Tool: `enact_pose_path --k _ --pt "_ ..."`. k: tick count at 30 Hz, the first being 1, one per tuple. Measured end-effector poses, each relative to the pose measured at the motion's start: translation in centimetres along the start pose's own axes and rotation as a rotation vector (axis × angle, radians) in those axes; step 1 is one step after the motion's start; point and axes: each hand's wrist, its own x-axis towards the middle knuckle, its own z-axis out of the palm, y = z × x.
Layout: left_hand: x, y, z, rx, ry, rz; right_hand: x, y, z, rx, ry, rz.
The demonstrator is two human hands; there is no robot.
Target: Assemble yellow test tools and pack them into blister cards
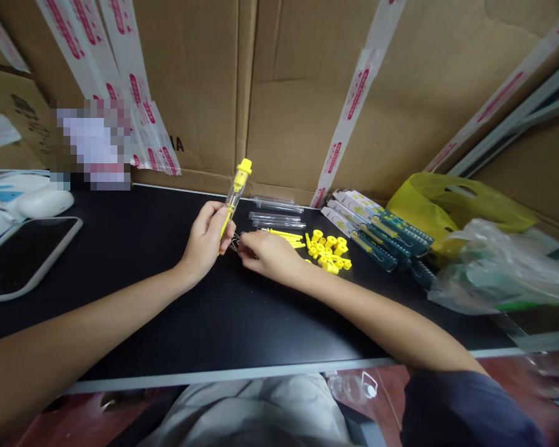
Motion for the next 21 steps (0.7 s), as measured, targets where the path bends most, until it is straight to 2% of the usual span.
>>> enact_pose_path --k 4,8,11,14,17,19,21 --pt "-0.2 0.1 -0.1 0.006 -0.013 -0.017 -0.2 1.4 0.3 0.542 0.131 0.221" --pt "-0.4 0.4 0.1 0.025 -0.042 -0.024 -0.4 2.3 0.8 0.99 0.104 0.398" --pt "-0.5 0.5 0.2 0.052 -0.077 -0.022 -0.7 2.6 0.8 1.169 0.084 0.481" --pt "-0.6 0.3 0.2 0.064 -0.088 -0.034 -0.9 3.0 0.9 1.195 0.083 0.527" --pt "-0.6 0.1 0.1 0.06 -0.084 -0.048 -1.1 3.5 1.1 1.096 0.1 0.54" --pt "-0.5 -0.1 0.0 0.053 -0.086 -0.055 -1.2 3.8 1.0 0.921 0.161 0.472" --pt "-0.4 -0.3 0.0 0.045 -0.098 -0.057 -1.4 3.9 0.7 0.661 0.24 0.341"
